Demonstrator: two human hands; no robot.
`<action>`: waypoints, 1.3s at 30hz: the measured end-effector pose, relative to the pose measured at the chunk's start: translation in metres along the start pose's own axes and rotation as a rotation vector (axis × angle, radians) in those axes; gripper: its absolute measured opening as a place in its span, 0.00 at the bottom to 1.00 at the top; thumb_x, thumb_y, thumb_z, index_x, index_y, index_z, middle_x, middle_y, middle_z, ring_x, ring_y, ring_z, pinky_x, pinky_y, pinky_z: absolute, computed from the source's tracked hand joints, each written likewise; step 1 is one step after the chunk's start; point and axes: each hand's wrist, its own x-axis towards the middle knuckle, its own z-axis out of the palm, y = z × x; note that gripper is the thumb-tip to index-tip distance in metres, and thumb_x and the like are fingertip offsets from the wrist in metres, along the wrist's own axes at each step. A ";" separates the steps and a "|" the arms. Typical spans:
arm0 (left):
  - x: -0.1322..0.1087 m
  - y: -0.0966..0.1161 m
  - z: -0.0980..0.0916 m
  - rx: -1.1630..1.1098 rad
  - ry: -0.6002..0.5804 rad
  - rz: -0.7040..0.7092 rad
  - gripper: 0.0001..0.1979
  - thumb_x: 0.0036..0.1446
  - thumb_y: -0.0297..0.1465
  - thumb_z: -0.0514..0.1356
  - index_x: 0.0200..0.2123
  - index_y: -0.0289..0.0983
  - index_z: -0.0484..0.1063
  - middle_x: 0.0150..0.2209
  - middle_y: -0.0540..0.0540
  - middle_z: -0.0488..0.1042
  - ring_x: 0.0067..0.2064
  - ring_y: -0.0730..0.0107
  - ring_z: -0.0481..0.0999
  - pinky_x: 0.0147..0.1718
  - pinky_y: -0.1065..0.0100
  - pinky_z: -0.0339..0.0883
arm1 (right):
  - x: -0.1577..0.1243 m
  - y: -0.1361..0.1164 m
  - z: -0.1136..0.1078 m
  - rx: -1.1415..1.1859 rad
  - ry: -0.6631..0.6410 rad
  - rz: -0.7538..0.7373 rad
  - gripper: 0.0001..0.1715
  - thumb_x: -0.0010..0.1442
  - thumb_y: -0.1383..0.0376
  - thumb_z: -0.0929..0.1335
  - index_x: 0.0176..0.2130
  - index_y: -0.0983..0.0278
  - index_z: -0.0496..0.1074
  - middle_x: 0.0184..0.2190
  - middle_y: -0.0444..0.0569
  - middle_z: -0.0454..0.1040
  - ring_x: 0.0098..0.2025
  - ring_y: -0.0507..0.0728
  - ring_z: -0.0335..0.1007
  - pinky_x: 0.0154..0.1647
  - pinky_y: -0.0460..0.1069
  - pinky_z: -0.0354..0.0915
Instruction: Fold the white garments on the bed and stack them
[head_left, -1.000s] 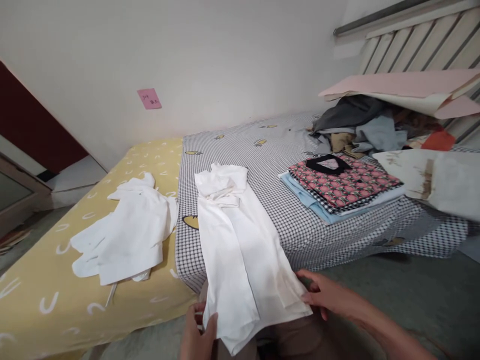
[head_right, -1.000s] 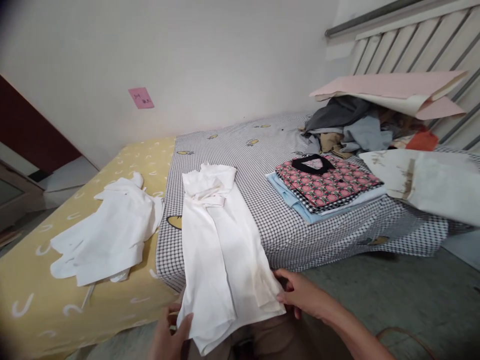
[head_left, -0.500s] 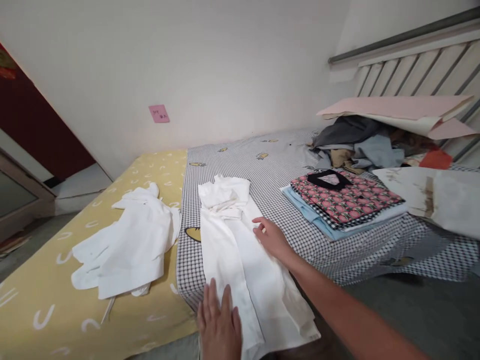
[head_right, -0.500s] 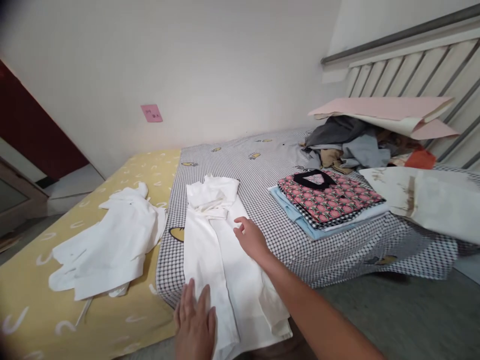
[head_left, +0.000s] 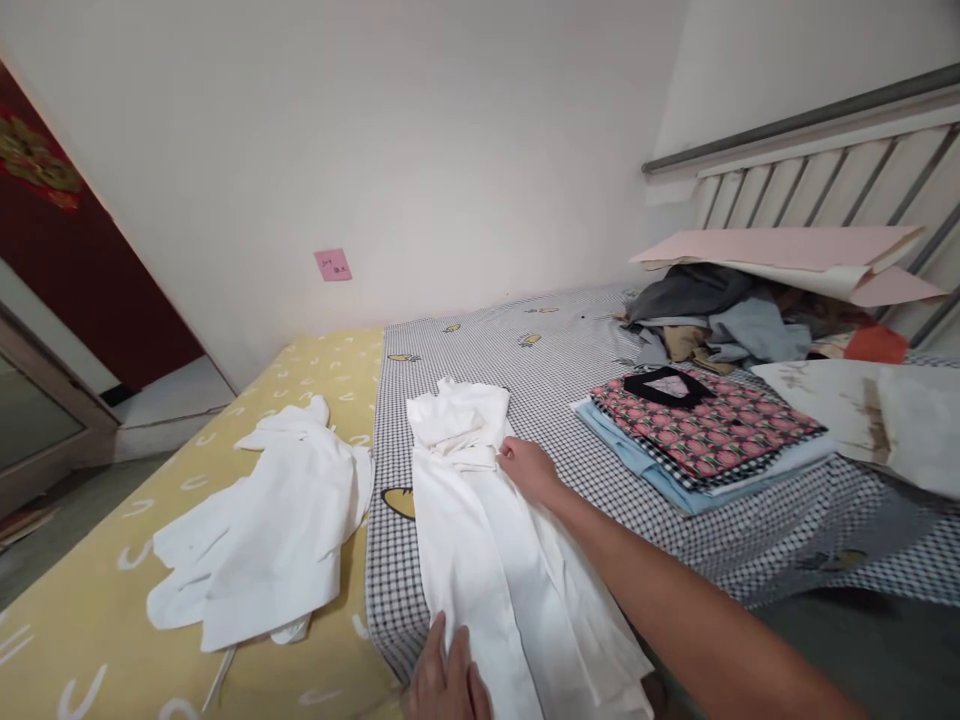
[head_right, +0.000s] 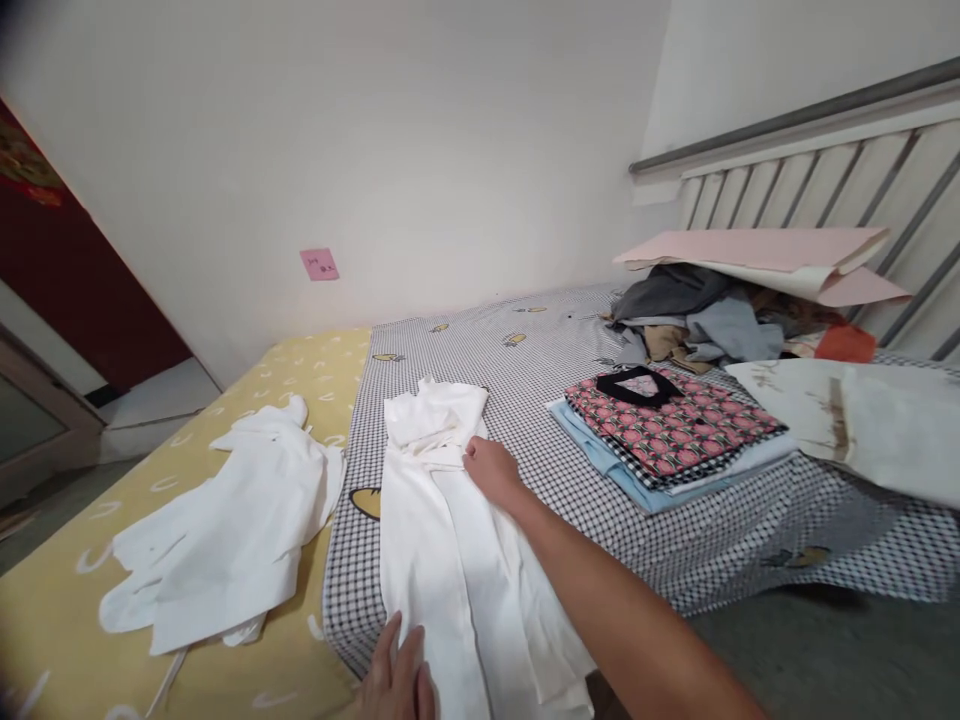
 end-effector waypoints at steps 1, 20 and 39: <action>0.000 0.000 -0.001 -0.022 -0.007 0.000 0.17 0.59 0.24 0.56 0.49 0.39 0.78 0.58 0.32 0.76 0.50 0.49 0.81 0.43 0.53 0.78 | 0.000 -0.001 0.003 0.063 -0.053 -0.006 0.10 0.65 0.62 0.66 0.43 0.62 0.76 0.38 0.50 0.79 0.41 0.56 0.74 0.36 0.48 0.59; 0.031 0.036 -0.063 0.017 -0.175 0.048 0.14 0.65 0.26 0.53 0.50 0.33 0.74 0.59 0.30 0.71 0.57 0.48 0.75 0.51 0.50 0.74 | -0.147 0.146 -0.009 0.657 -0.192 0.354 0.22 0.55 0.47 0.69 0.37 0.62 0.72 0.25 0.39 0.68 0.21 0.48 0.59 0.18 0.44 0.47; 0.033 0.040 -0.069 0.001 -0.189 0.050 0.14 0.65 0.26 0.53 0.51 0.34 0.72 0.59 0.29 0.70 0.60 0.47 0.73 0.53 0.48 0.74 | -0.210 0.141 -0.004 0.427 -0.451 0.216 0.20 0.53 0.48 0.70 0.28 0.63 0.73 0.24 0.43 0.75 0.29 0.55 0.68 0.30 0.47 0.59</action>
